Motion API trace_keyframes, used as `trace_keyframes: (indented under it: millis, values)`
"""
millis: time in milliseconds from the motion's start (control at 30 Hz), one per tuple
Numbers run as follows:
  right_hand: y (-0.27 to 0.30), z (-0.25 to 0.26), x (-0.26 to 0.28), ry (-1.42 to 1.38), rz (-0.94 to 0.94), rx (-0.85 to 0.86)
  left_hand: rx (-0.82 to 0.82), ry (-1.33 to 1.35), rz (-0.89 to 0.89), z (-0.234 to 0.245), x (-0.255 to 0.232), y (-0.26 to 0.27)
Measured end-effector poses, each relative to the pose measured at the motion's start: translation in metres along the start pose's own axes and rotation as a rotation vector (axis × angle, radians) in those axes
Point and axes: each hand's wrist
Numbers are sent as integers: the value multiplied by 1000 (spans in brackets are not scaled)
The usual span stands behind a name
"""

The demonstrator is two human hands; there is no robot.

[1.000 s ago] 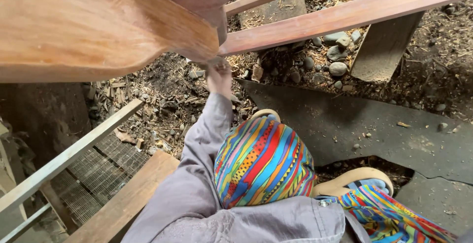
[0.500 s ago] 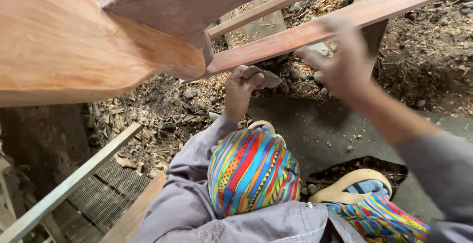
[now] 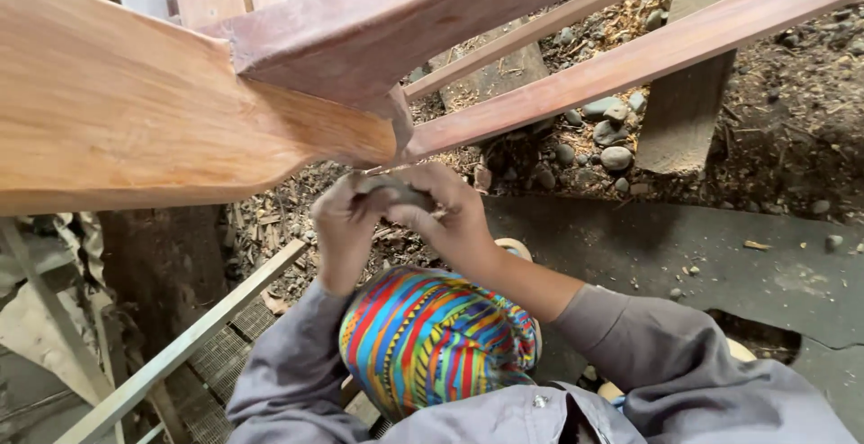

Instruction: Sanding a wooden chair with sandpaper to smooth the surface

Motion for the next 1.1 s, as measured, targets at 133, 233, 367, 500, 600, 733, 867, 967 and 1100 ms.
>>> trace_keyframes:
  millis: [133, 233, 367, 500, 600, 733, 867, 967, 1100]
  values:
    - [-3, -8, 6, -66, 81, 31, -94, 119, 67, 27, -14, 4]
    - [-16, -20, 26, -132, 147, 6, -103, 202, 80, 40, -21, 5]
    - [-25, -23, 33, -69, 271, -63, -239, 451, 174, 36, -29, 12]
    - [-38, -10, 14, 85, 428, -244, -455, 725, 49, 36, -92, -8]
    - [-34, -19, -26, 309, 446, -223, -527, 604, -204, 27, -75, -18]
    - [-64, -46, 14, 118, 503, -229, -583, 501, -247, 32, -42, -24]
    - [-62, -60, 65, 284, 551, 67, -492, 711, -244, 16, -115, -20]
    - [-44, -43, -14, 332, 542, 22, -604, 634, -338, 14, -98, -22]
    - [-28, -28, -20, 342, 414, -5, -636, 562, -279, 13, -97, -23]
Point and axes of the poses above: each hand's wrist, its own y-axis away from the middle knuckle, its own z-axis out of the back of the hand, x = y × z, and after that the axes turned 7 degrees about x, right-handed
